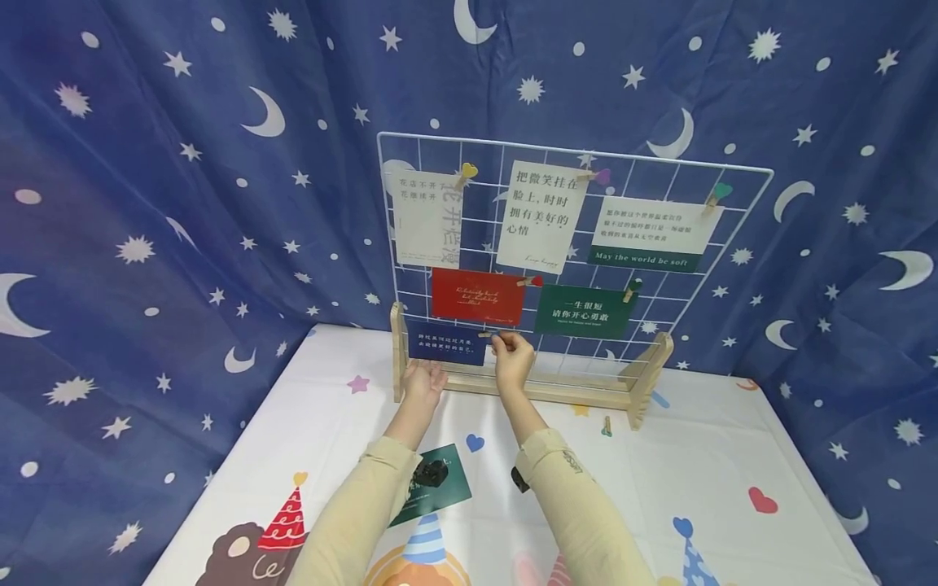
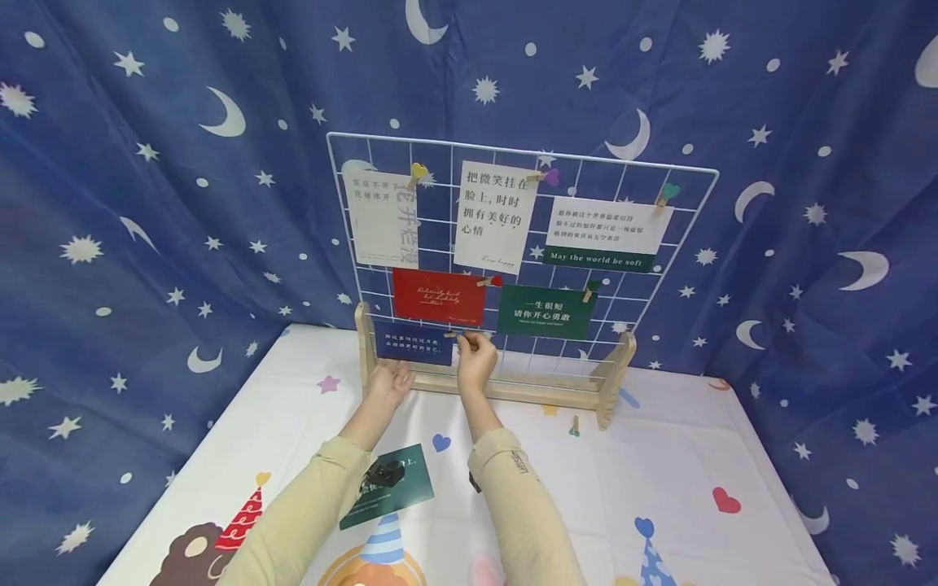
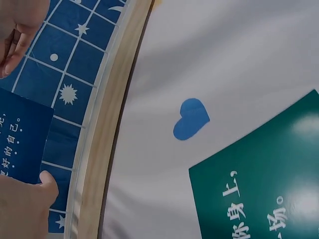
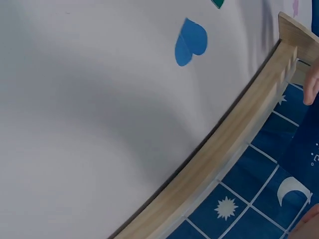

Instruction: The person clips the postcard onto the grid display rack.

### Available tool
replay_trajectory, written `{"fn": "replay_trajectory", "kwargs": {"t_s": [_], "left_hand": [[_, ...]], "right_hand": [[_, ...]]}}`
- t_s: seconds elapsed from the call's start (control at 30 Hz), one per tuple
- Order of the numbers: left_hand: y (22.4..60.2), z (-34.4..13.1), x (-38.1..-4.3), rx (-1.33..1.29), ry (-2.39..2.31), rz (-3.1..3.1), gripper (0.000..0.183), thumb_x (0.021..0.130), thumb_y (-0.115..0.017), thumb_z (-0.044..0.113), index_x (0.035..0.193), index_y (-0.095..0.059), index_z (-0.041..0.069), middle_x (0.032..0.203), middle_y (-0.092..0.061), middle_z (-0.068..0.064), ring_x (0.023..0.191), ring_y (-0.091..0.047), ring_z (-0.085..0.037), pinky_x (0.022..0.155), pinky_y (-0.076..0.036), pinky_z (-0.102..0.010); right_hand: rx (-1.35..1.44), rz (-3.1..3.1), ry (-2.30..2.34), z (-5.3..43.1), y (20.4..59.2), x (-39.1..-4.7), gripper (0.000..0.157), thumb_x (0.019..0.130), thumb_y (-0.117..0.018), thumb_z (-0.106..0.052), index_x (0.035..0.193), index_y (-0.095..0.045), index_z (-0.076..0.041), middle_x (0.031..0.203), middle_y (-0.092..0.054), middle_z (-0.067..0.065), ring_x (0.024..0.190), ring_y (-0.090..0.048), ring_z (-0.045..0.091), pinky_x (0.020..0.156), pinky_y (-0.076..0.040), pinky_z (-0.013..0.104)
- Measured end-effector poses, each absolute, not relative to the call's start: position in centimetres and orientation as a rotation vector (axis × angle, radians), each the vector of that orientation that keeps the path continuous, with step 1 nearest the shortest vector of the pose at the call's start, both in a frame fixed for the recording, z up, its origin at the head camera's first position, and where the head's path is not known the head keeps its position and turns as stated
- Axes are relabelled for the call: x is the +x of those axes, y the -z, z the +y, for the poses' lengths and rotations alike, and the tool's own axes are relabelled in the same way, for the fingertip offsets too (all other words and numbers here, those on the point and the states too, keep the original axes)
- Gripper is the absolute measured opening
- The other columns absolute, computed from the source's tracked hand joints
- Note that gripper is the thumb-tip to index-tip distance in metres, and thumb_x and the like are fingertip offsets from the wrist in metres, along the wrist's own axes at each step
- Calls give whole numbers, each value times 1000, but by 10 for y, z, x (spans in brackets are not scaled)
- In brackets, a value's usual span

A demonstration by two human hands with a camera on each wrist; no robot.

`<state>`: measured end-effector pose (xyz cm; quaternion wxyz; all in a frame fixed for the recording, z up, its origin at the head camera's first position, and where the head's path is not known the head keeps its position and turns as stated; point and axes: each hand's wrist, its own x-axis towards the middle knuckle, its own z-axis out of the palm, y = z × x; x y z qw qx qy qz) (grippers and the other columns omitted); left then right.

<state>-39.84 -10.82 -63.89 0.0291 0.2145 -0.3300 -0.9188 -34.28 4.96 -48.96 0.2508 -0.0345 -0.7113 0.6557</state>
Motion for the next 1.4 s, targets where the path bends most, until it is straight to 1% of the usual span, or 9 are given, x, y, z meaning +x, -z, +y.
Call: {"fn": "replay_trajectory", "kwargs": {"t_s": [0.13,0.23,0.4,0.63,0.73,0.9,0.93,1.1,1.4], "left_hand": [[623,-108,-384,649,2856,-1007,77,92,-45,-2,152,-7,28,154,-22,-14,135,-38,-31,107,-40,-47],[622,-111,-377,638,2854,-1050,73,95,-45,5,152,-7,28,152,-24,-16,133,-41,-30,107,-40,-46],[622,-120,-368,657,2824,-1111,71,94,-47,5,152,-9,25,149,-31,-17,130,-46,-28,104,-43,-44],[606,-121,-356,638,2857,-1099,62,98,-40,6,151,-14,26,149,-33,-11,134,-40,-27,108,-40,-42],[625,-127,-364,619,2850,-1159,57,96,-43,10,147,-25,28,141,-42,-11,125,-49,-27,100,-47,-39],[636,-129,-375,748,2833,-1216,51,100,-33,14,148,-23,26,146,-36,-11,126,-47,-27,100,-46,-39],[621,-127,-368,760,2842,-1205,51,101,-29,13,149,-20,24,149,-33,-12,130,-44,-28,103,-44,-41],[626,-129,-369,700,2901,-1192,52,101,-36,17,150,-21,23,143,-41,-14,129,-45,-31,104,-43,-44],[670,-135,-400,795,2954,-1151,48,98,-48,23,143,-34,26,134,-49,-9,123,-51,-29,101,-44,-45]], "right_hand": [[-81,-1921,-1792,51,491,-340,10,83,-64,8,90,-66,16,85,-66,31,71,-66,40,58,-55,16],[-49,-1922,-1783,51,492,-338,12,84,-62,8,93,-65,16,87,-66,32,75,-65,46,58,-55,15],[-15,-1955,-1779,52,495,-335,16,85,-61,8,99,-64,14,89,-66,31,76,-65,45,59,-54,12],[31,-1960,-1790,58,499,-331,19,85,-57,11,103,-63,14,89,-65,31,76,-65,45,59,-50,7],[34,-1974,-1776,61,500,-329,20,86,-56,10,105,-64,12,90,-65,30,75,-65,42,59,-47,6],[17,-2007,-1766,65,500,-327,21,87,-56,6,106,-65,8,94,-67,27,74,-66,34,59,-45,6],[14,-2014,-1762,66,500,-327,21,87,-56,6,105,-65,8,93,-67,26,73,-66,30,59,-45,6],[15,-2040,-1738,70,500,-325,21,87,-57,5,105,-66,7,91,-67,25,68,-64,16,60,-46,7],[96,-2005,-1746,73,500,-320,20,88,-57,5,105,-64,10,98,-66,28,77,-65,38,62,-46,6]]}}
